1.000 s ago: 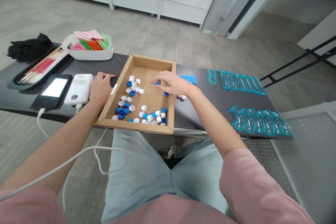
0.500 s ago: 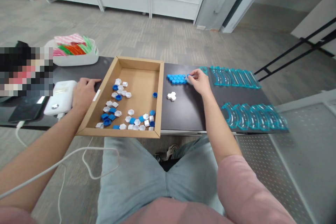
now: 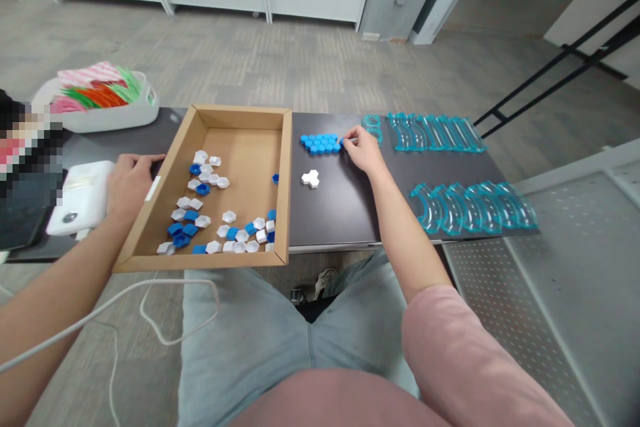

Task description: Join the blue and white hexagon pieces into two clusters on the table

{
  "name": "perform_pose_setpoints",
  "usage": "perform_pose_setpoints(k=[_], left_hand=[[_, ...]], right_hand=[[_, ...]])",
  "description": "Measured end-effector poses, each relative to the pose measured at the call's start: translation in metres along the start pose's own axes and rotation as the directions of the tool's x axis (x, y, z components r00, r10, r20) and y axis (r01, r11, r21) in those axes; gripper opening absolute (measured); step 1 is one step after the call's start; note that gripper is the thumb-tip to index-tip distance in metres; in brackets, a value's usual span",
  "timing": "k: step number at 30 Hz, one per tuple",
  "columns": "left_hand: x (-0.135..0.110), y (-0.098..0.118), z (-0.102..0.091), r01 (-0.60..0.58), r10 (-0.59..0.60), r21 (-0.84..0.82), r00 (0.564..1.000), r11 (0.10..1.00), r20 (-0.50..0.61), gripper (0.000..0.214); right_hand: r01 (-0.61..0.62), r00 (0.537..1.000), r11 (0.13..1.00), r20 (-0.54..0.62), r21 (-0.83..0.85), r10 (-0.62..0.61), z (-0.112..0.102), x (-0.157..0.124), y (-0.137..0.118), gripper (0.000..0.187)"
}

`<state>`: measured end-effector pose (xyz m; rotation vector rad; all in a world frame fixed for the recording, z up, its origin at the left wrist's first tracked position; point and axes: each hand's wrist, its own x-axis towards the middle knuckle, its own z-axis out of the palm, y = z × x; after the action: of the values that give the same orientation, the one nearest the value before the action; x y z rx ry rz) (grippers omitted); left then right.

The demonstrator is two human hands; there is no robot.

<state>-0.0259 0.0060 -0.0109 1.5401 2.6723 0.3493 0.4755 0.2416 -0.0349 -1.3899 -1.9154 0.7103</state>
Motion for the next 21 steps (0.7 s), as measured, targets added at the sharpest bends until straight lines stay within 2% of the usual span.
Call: perform_pose_setpoints(k=[5, 12, 16, 21], left_hand=[[0.0, 0.002, -0.003, -0.007, 0.007, -0.002, 1.0, 1.0, 0.031, 0.078], [-0.003, 0.007, -0.004, 0.011, -0.011, 0.0, 1.0, 1.0, 0.027, 0.081], [-0.001, 0.006, -0.007, 0.03, -0.033, 0.032, 0.996, 0.999, 0.079, 0.085], [0.0, 0.005, -0.007, 0.021, -0.024, 0.041, 0.996, 0.999, 0.082, 0.083]], right_hand=[[0.028, 0.999, 0.998, -0.031, 0.056, -0.026, 0.005, 0.004, 0.009, 0.01], [-0.001, 0.999, 0.991, -0.053, 0.136, 0.008, 0.01, 0.006, 0.015, 0.009], [-0.018, 0.999, 0.993, -0.042, 0.12, 0.023, 0.008, 0.005, 0.014, 0.009], [-0.02, 0.999, 0.993, -0.033, 0.118, 0.025, 0.008, 0.004, 0.013, 0.011]])
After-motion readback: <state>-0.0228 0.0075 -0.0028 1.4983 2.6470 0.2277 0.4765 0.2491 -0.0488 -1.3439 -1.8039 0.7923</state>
